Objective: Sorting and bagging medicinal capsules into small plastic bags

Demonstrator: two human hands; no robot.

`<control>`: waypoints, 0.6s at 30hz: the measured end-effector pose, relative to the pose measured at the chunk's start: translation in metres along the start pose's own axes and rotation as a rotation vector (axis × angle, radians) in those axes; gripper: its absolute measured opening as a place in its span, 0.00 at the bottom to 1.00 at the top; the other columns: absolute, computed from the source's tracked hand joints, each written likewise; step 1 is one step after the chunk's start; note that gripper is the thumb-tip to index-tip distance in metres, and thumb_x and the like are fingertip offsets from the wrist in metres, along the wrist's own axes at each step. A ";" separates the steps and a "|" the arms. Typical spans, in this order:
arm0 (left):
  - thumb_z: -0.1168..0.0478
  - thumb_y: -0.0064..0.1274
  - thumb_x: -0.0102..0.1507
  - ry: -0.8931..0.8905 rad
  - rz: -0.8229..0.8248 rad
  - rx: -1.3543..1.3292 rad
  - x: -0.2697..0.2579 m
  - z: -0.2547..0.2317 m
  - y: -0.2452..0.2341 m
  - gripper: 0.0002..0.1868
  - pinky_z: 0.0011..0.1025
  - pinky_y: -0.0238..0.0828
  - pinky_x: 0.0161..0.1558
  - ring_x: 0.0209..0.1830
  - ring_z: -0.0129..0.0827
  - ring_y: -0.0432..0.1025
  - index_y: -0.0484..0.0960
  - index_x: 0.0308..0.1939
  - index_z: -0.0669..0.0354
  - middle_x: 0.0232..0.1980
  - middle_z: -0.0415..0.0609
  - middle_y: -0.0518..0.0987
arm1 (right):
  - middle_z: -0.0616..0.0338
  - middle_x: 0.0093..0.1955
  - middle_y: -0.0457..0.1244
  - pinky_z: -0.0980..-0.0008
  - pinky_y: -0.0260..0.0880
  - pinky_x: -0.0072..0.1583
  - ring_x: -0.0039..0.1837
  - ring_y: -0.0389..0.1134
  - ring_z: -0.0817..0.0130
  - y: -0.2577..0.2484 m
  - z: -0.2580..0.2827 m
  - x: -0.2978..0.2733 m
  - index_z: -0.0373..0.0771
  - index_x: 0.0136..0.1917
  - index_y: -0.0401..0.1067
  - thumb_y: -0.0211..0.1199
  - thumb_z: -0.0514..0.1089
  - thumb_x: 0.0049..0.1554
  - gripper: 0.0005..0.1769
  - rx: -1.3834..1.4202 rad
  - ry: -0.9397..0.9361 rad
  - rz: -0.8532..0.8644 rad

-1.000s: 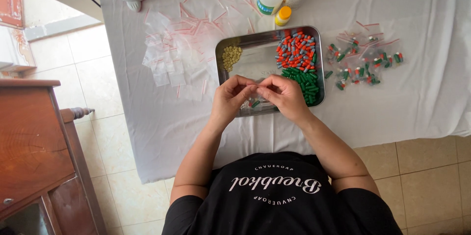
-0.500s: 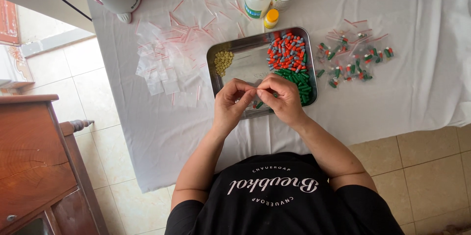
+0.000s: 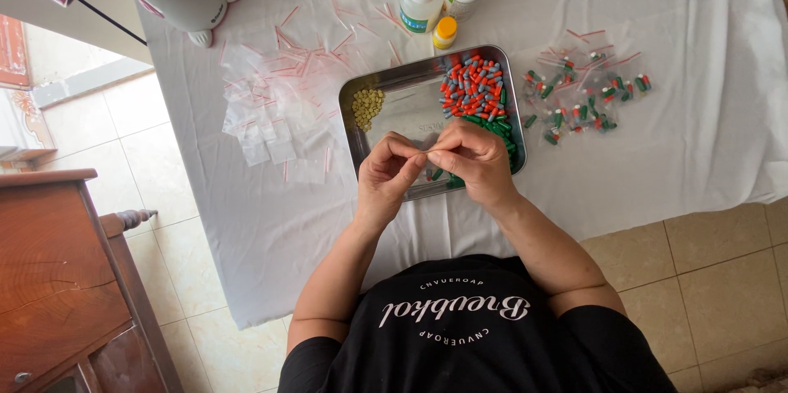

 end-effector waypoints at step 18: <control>0.69 0.64 0.57 -0.025 0.075 0.191 0.005 -0.012 0.001 0.07 0.24 0.67 0.40 0.32 0.24 0.68 0.80 0.33 0.64 0.31 0.49 0.76 | 0.52 0.34 0.61 0.75 0.59 0.41 0.36 0.58 0.74 -0.017 0.006 -0.007 0.30 0.36 0.74 0.68 0.30 0.50 0.03 -0.015 0.097 -0.004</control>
Point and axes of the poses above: each hand's wrist, its own x-axis towards the middle knuckle, its own y-axis out of the palm, z = x × y, the point moved 2 cm from there along x, towards the middle knuckle
